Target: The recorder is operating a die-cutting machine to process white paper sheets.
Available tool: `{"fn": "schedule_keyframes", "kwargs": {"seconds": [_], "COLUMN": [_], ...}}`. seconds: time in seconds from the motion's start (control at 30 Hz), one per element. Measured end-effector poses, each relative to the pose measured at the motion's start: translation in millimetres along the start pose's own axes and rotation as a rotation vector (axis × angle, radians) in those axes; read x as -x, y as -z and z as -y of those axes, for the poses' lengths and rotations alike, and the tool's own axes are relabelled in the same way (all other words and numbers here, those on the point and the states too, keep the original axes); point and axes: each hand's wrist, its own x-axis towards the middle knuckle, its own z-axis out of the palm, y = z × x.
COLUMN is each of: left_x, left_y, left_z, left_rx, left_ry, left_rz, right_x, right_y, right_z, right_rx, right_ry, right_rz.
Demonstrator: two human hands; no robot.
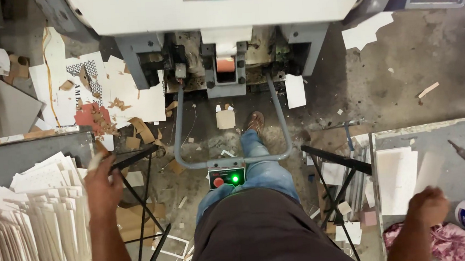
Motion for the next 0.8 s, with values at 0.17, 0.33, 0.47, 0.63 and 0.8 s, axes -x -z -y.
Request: {"fn": "schedule_keyframes", "kwargs": {"seconds": [0.17, 0.33, 0.47, 0.63, 0.8], "left_x": [-55.8, -107.7, -135.0, -143.2, -88.2], "left_y": [-31.5, -75.5, -140.0, -233.6, -248.4], "left_z": [-65.8, -170.0, -214.9, -208.5, -183.6], "left_rx": [-0.059, -0.061, 0.007, -0.187, -0.399], "left_ry": [-0.134, -0.441, -0.834, -0.579, -0.391], "left_rz": [0.264, 0.293, 0.114, 0.378, 0.613], "right_x": [-67.1, -62.3, -58.8, -0.4, 87.3], "right_y": [8.1, 102.8, 123.8, 148.3, 184.3], "right_z": [14.3, 128.2, 218.0, 344.5, 428.5], "right_rx": [-0.211, -0.482, -1.175, -1.852, -0.863], "right_ry": [0.373, 0.612, 0.651, 0.692, 1.227], "right_rz": [-0.393, -0.524, -0.263, 0.134, -0.576]}}
